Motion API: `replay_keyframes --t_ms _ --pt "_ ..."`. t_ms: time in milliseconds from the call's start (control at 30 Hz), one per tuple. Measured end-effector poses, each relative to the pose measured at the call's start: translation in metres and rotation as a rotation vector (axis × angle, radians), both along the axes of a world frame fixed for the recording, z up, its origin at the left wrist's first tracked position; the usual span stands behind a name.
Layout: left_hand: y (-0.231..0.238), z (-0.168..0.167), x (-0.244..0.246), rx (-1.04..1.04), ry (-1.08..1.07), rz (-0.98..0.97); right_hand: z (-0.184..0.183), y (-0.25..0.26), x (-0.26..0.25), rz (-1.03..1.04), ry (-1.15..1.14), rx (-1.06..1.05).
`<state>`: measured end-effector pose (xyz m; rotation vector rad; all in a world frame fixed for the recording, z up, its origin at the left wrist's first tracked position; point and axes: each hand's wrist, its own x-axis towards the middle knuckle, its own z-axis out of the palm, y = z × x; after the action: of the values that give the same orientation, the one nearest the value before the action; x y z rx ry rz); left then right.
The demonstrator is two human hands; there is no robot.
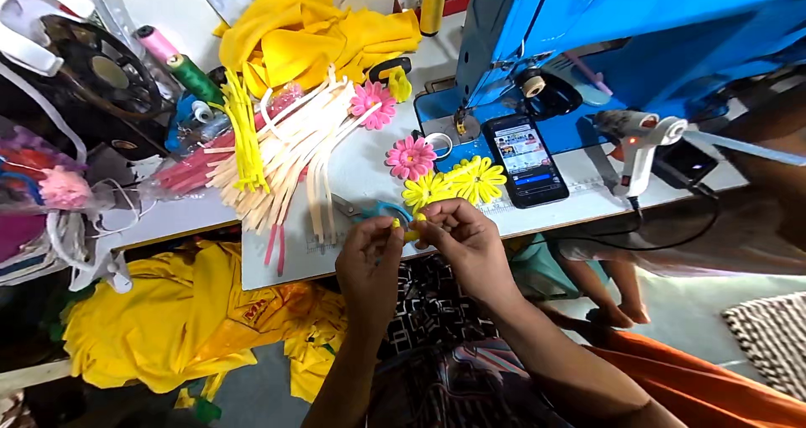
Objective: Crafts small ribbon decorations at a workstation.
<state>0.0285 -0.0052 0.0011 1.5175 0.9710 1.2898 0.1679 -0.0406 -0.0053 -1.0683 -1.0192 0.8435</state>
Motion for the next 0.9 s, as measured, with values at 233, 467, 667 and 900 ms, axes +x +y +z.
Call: replay_keyframes --t_ms 233,467,667,900 --pt "-0.001 -0.001 0.002 0.050 0.031 -0.032 0.003 -0.003 0.001 -0.006 -0.107 -0.060" --pt "0.003 -0.005 -0.001 0.007 0.009 -0.099 0.004 -0.012 0.022 0.042 -0.248 -0.052" --pt "0.010 0.004 -0.013 -0.275 -0.184 -0.050 -0.017 -0.073 0.100 -0.468 -0.550 -0.008" --pt "0.005 0.008 -0.004 -0.388 -0.256 -0.103 -0.037 -0.079 0.186 -0.854 -0.620 -0.299"
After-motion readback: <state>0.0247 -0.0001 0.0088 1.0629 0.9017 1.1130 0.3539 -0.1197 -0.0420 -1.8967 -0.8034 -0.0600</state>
